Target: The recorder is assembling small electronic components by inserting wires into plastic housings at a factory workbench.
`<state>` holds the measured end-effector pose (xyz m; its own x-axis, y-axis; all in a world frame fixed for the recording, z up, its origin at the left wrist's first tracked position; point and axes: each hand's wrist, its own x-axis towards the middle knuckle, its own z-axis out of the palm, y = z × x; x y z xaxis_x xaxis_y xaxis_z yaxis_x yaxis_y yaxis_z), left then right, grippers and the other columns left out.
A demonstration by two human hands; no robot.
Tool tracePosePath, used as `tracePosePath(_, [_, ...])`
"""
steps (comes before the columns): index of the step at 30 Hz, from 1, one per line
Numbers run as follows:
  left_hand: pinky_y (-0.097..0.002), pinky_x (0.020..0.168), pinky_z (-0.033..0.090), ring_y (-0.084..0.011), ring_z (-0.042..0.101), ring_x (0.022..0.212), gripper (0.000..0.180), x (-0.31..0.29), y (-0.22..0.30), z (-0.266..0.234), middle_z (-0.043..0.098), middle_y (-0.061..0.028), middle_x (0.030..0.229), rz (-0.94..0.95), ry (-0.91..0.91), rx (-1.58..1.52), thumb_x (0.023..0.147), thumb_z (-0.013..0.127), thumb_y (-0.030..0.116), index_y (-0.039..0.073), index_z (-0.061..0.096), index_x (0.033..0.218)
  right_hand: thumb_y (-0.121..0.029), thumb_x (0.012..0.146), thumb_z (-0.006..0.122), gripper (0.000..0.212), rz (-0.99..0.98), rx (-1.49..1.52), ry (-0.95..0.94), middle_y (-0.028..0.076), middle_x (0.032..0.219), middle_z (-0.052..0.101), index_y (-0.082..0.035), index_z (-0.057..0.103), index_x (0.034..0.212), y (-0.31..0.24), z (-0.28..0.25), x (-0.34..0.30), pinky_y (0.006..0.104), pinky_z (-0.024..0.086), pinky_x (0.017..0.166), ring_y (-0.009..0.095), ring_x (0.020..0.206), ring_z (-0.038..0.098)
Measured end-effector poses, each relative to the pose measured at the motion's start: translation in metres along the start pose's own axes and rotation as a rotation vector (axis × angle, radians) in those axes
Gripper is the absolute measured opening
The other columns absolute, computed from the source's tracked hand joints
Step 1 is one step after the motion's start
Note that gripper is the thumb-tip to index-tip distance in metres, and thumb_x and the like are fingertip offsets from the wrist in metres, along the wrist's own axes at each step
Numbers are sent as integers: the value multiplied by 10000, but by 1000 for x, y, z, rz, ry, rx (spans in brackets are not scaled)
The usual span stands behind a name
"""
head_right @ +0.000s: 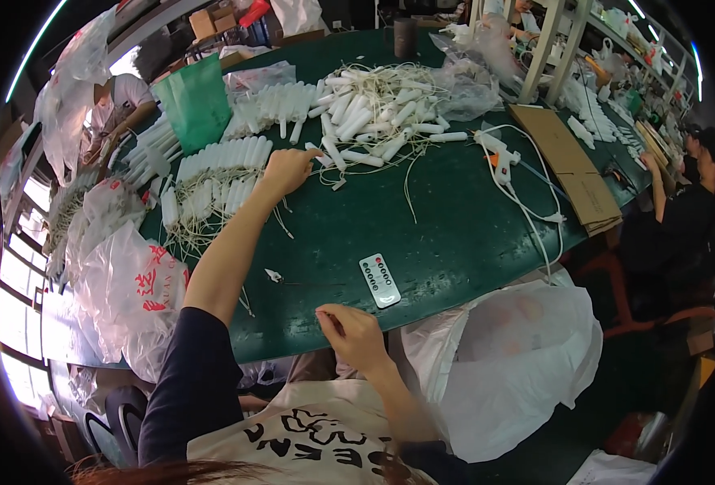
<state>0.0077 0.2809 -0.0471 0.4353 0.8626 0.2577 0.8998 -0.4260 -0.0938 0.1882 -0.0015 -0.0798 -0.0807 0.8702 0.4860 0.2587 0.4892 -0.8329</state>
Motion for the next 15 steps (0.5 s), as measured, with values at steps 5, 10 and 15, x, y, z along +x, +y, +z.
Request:
tracePosePath(5, [-403,589,501,-268,662,702,277,3,4,10,671,-84,751,67,120,19,828,548,161,222,627,1087,-54,818,667,81,-39,-38,11,75,678,628,-6,654,882,0,1,-1,246,417,461,128,496,543])
tracePosePath(10, [-404,594,502,-267,663,703,263,-2,10,-5,667,-86,745,114,-50,88,808,609,219,212,622,1071,-54,815,666,82,-59,-13,14,74,685,634,-5,654,880,0,-1,-2,250,421,463,135,502,550])
tracePosePath(15, [-393,607,483,-291,639,689,266,-24,15,-55,648,-114,716,281,-88,-132,846,601,271,142,595,1079,-51,811,666,73,-62,-29,11,68,668,629,-10,652,869,0,-2,0,251,427,471,142,507,557])
